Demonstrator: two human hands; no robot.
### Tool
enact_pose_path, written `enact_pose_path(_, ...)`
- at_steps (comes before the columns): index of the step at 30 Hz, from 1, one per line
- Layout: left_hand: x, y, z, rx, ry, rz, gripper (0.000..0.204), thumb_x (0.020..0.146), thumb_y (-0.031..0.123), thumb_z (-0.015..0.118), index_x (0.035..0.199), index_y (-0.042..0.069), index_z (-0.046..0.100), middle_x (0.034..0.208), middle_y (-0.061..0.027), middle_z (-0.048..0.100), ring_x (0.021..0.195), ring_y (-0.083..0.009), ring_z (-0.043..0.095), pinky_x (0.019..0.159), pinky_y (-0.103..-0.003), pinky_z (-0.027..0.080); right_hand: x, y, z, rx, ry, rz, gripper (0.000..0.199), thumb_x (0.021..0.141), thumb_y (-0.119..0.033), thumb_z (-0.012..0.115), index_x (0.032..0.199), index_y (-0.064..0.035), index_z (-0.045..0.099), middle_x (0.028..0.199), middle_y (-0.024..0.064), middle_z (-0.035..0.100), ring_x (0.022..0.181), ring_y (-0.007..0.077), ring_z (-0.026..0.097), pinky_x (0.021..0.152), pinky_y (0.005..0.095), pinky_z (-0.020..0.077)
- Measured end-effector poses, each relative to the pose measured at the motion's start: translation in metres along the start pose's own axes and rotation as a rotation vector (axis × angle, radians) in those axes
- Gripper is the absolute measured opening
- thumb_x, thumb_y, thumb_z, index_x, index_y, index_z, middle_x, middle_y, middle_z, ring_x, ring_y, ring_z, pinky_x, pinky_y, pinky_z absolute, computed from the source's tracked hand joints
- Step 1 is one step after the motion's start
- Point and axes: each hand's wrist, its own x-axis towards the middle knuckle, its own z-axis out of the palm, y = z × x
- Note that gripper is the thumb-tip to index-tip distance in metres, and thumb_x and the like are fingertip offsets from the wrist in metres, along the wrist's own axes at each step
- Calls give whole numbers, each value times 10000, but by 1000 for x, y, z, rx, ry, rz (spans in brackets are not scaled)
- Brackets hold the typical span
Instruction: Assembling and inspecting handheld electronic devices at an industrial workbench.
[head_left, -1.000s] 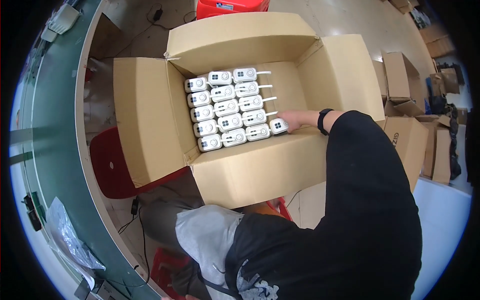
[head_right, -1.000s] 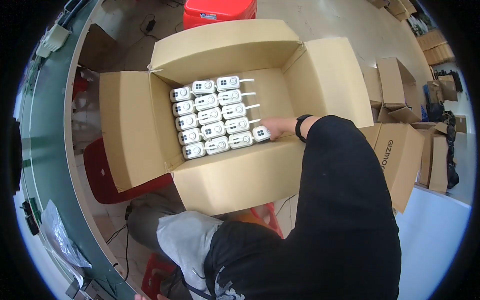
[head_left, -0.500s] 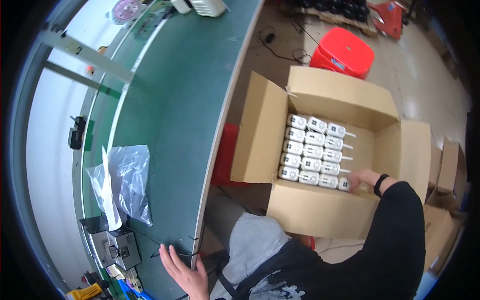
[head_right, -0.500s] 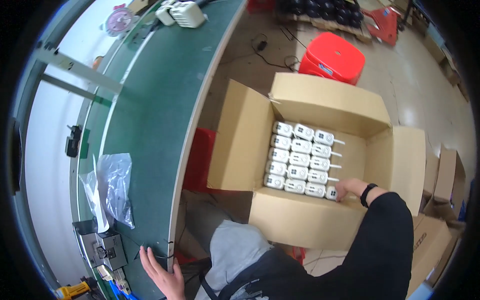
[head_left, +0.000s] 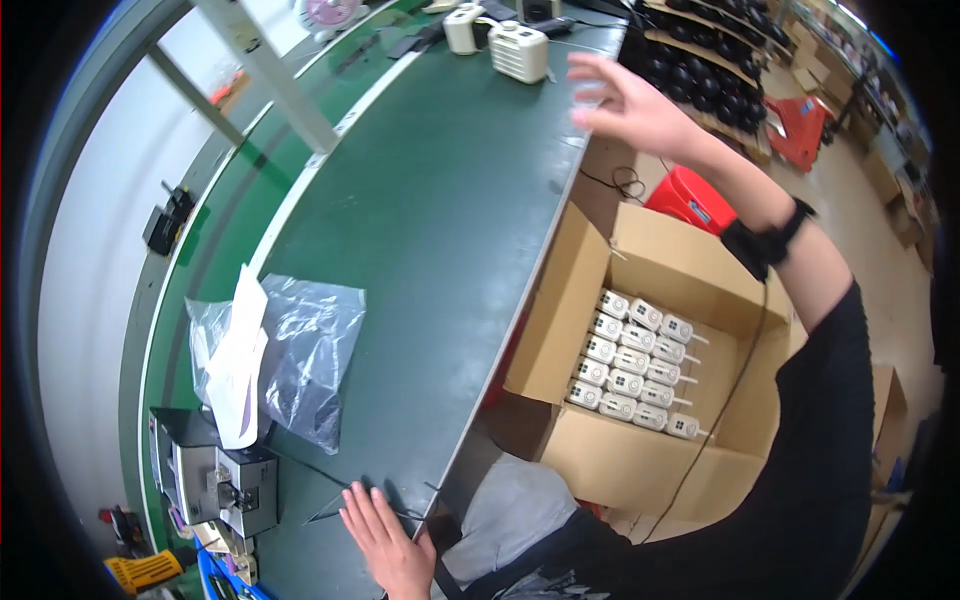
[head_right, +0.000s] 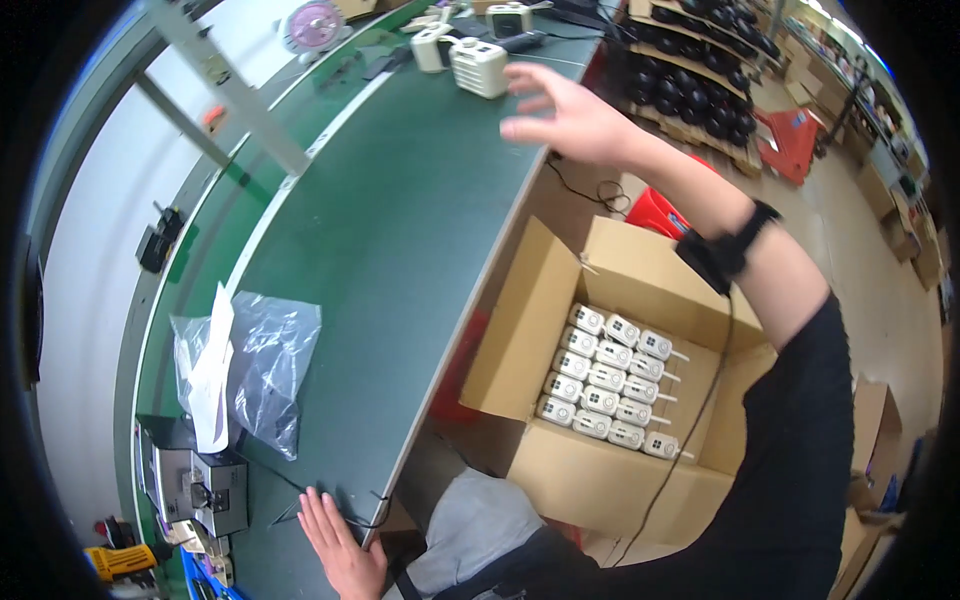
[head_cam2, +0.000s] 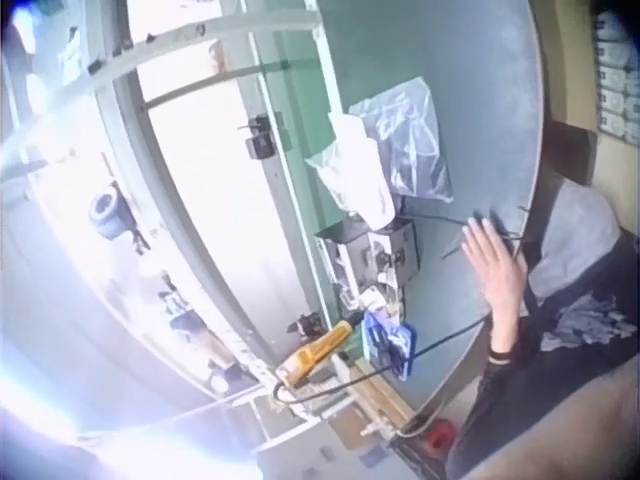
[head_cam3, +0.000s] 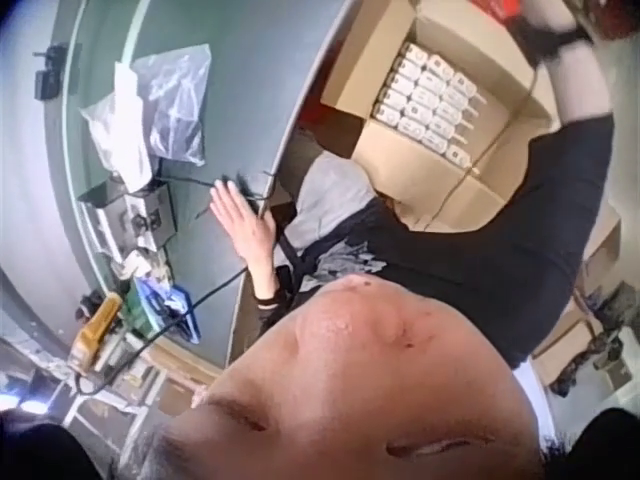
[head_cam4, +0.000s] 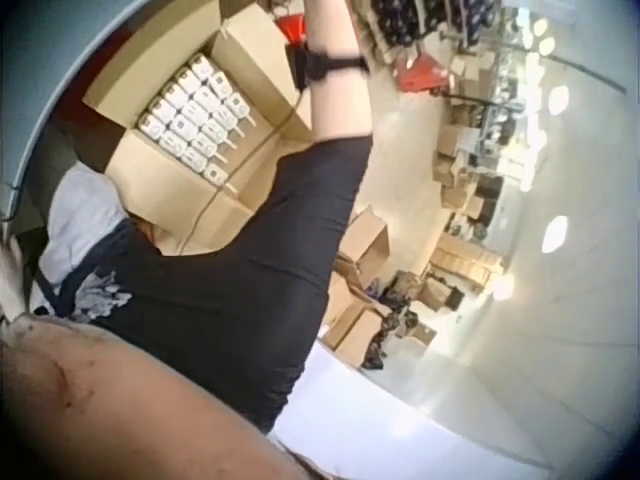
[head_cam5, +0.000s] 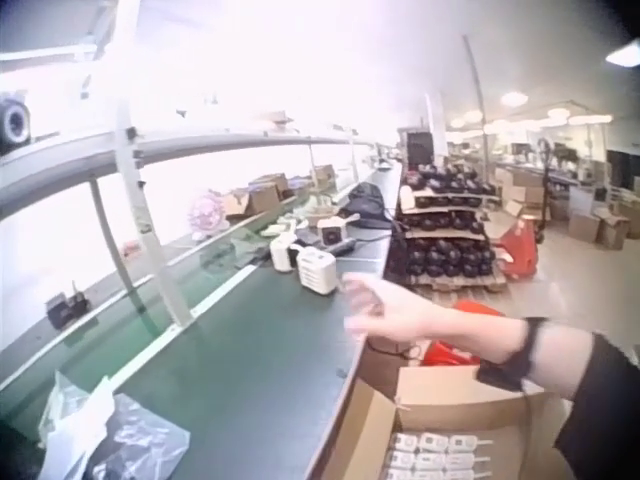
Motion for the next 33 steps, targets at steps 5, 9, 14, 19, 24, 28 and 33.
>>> enact_pose_path(5, -3, -8, 3, -71, -41, 46, 843, 705, 135, 682, 1439, -37, 304, 1507, -252, 269, 1410, -438, 218, 1154, -555, 190, 156, 116, 41, -337, 531, 93, 987, 657, -438, 822, 1373, 66, 366, 1320, 245, 501, 1182, 340, 538, 1005, 398, 433)
enact_pose_path(9, -9, -19, 1, -88, -112, 58, 797, 733, 114, 661, 1439, -11, 313, 1485, -237, 309, 1383, -424, 283, 1124, -549, 250, 203, 170, 57, -459, 570, 108, 1034, 593, -440, 863, 1348, 76, 380, 1238, 236, 565, 1150, 345, 556, 1003, 388, 440)
enact_pose_path(14, -12, -23, 10, -34, -65, 6, 735, 743, 129, 620, 1430, 36, 375, 1487, -219, 333, 1392, -392, 302, 1095, -565, 278, 223, 229, 29, -483, 469, 168, 669, 664, -416, 776, 1170, -14, 600, 1111, 191, 658, 1021, 333, 630, 901, 411, 471)
enact_pose_path(19, -14, -24, 10, -35, 2, 104, 654, 829, 166, 557, 1443, 49, 368, 1488, -204, 345, 1384, -374, 323, 1100, -536, 285, 236, 220, 70, -483, 405, 144, 715, 747, -371, 781, 1292, -14, 486, 1168, 178, 611, 1058, 292, 598, 911, 366, 460)
enact_pose_path(24, -20, -21, 11, 39, 31, 78, 681, 837, 175, 559, 1463, 41, 328, 1505, -210, 310, 1403, -372, 285, 1116, -525, 263, 180, 110, 99, -262, 282, -49, 683, 775, -315, 774, 1306, -17, 464, 1174, 155, 594, 1059, 257, 585, 911, 342, 455)
enact_pose_path(28, -25, -19, 11, 60, 35, 94, 766, 828, 241, 612, 1485, 38, 273, 1528, -219, 255, 1424, -389, 228, 1133, -538, 219, 91, 21, 88, -144, 234, -142, 661, 798, -271, 768, 1318, -19, 446, 1179, 136, 579, 1059, 230, 574, 911, 323, 451)
enact_pose_path(33, -24, -18, 10, -115, 70, 133, 855, 827, 371, 656, 1491, 32, 237, 1544, -243, 186, 1434, -420, 174, 1131, -587, 168, -81, -122, 108, 24, -39, -361, 712, 685, -147, 735, 1310, 1, 428, 1196, 96, 524, 1071, 196, 537, 939, 321, 440)
